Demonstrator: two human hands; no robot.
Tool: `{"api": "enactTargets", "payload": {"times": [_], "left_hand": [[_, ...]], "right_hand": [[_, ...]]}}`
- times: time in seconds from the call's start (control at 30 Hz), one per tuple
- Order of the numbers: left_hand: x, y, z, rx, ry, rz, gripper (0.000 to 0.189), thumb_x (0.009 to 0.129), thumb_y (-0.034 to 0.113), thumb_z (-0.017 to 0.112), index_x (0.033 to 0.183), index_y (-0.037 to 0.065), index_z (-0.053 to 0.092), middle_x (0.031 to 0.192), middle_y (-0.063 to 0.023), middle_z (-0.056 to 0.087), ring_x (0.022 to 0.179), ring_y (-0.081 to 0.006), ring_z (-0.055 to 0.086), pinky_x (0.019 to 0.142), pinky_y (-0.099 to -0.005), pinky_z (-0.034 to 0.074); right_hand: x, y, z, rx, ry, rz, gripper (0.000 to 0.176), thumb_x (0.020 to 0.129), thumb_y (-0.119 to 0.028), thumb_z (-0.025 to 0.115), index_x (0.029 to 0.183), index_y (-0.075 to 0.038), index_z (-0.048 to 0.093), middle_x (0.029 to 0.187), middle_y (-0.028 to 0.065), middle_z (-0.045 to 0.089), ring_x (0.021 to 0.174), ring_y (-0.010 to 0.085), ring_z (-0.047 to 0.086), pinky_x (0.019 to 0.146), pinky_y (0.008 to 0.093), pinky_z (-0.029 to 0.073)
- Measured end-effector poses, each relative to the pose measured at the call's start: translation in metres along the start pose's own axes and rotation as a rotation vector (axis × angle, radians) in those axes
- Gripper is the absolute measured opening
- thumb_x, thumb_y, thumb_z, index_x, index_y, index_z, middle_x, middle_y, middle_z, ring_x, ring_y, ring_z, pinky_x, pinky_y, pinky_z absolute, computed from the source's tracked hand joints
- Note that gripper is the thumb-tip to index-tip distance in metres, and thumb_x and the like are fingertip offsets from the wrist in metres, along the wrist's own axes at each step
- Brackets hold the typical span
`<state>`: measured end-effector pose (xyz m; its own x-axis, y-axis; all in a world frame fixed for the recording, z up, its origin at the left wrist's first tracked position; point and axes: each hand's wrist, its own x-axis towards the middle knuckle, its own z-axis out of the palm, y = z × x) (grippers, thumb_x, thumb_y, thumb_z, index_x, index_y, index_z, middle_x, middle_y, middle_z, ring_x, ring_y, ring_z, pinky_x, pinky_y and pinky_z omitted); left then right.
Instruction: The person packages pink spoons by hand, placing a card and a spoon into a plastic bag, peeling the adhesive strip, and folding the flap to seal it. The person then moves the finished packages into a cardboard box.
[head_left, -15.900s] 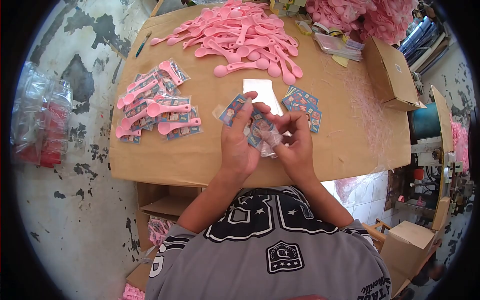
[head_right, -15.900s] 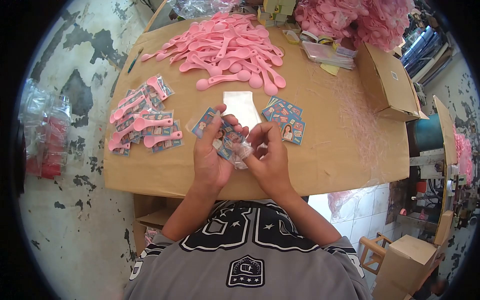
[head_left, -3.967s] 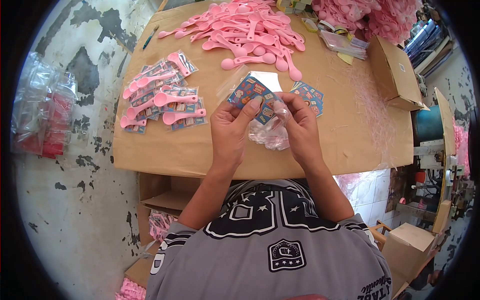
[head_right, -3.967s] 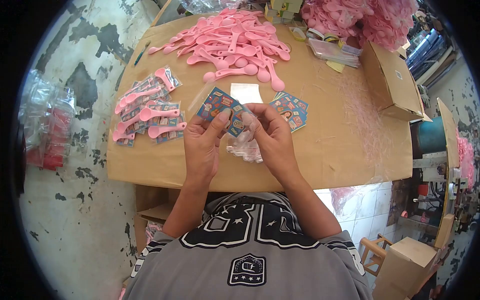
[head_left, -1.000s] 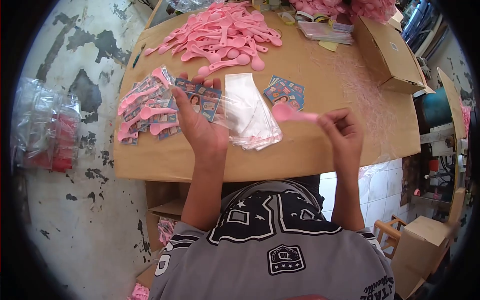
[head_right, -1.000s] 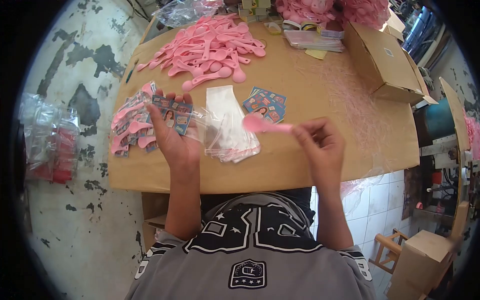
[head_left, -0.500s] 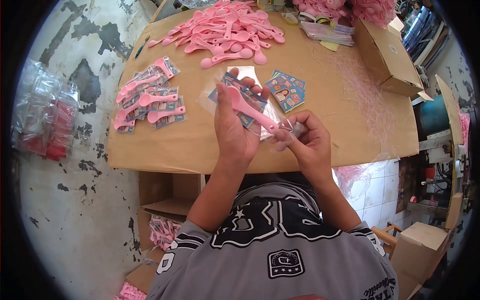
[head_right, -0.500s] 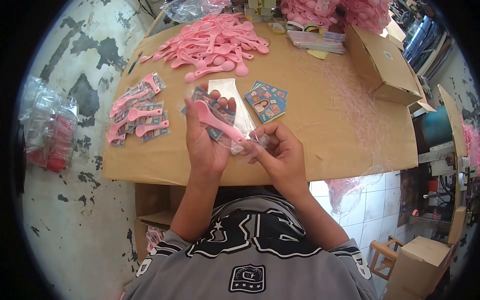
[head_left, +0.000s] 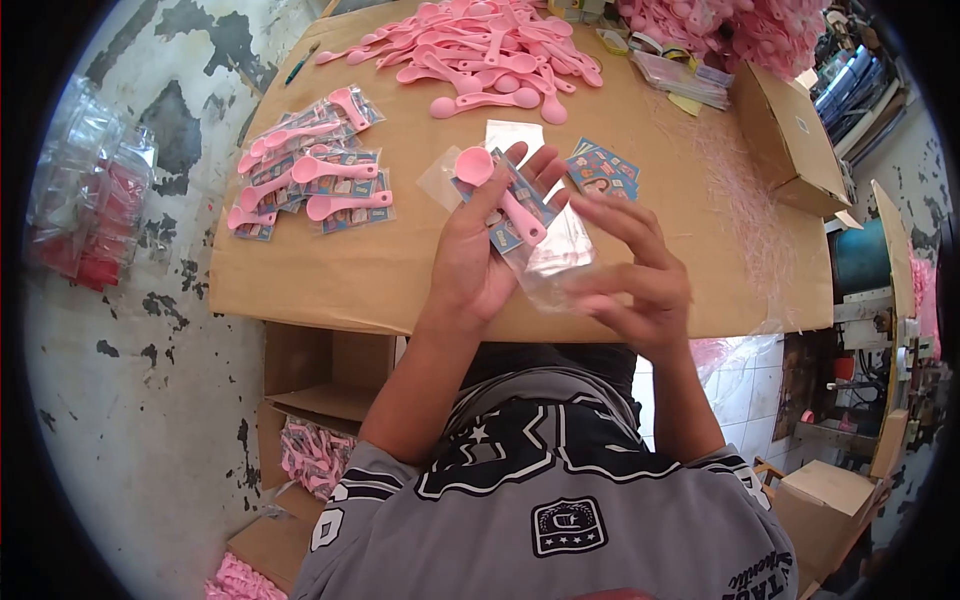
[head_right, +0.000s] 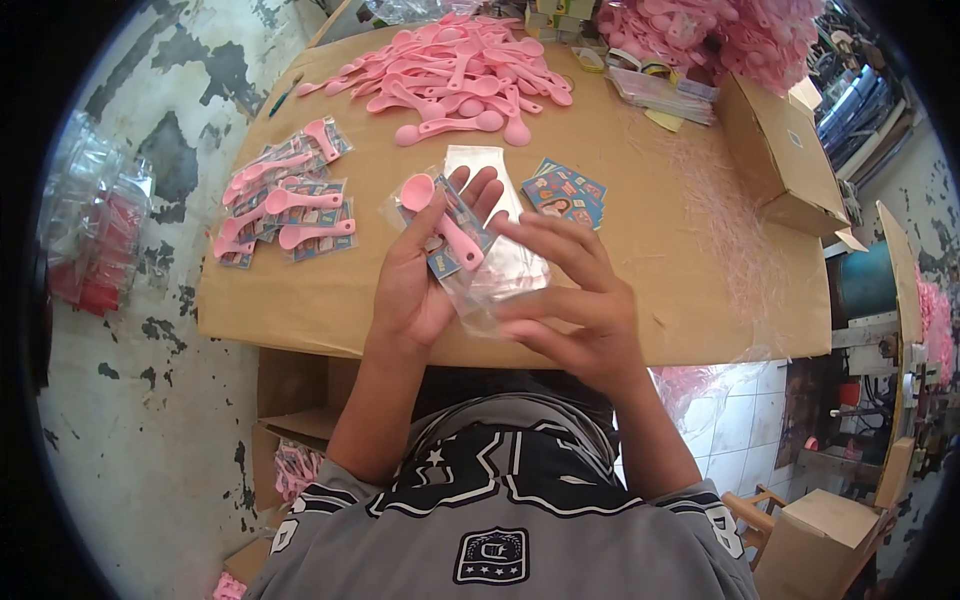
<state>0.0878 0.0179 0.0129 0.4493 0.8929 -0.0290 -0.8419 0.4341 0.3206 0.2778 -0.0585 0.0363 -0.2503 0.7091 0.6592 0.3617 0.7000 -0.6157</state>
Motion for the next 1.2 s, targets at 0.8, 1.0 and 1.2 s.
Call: {"api": "enactTargets", "payload": {"times": [0.8,1.0,1.2], "left_hand": [[-0.007,0.003,0.014,0.724,-0.146,-0.028,0.053,0.107,0.016,0.063,0.153,-0.003,0.045,0.136,-0.0169,0.067,0.117,-0.0154,0.067,0.097,-0.0299,0.055],[-0.011,-0.004,0.021,0.943,-0.016,0.051,0.050,0.107,0.012,0.063,0.153,0.000,0.049,0.109,-0.0142,0.078,0.091,-0.0101,0.072,0.079,-0.0248,0.057],[-0.022,-0.017,0.029,1.239,-0.018,0.095,0.066,0.104,0.009,0.066,0.164,0.011,0.038,0.078,0.0017,0.067,0.067,-0.0001,0.053,0.060,-0.0203,0.041]], "right_hand": [[0.017,0.015,0.008,0.397,0.218,0.613,0.044,0.093,-0.006,0.078,0.134,-0.002,0.062,0.088,0.0014,0.069,0.081,0.0064,0.062,0.072,0.0224,0.047],[0.012,0.020,0.008,0.124,0.336,0.567,0.039,0.092,-0.005,0.078,0.128,-0.005,0.065,0.093,0.0041,0.070,0.080,0.0124,0.063,0.071,0.0263,0.049],[0.029,0.021,0.002,-0.494,0.337,0.101,0.032,0.081,-0.002,0.080,0.112,-0.007,0.074,0.115,0.0098,0.068,0.095,0.0272,0.063,0.077,0.0367,0.054]]}}
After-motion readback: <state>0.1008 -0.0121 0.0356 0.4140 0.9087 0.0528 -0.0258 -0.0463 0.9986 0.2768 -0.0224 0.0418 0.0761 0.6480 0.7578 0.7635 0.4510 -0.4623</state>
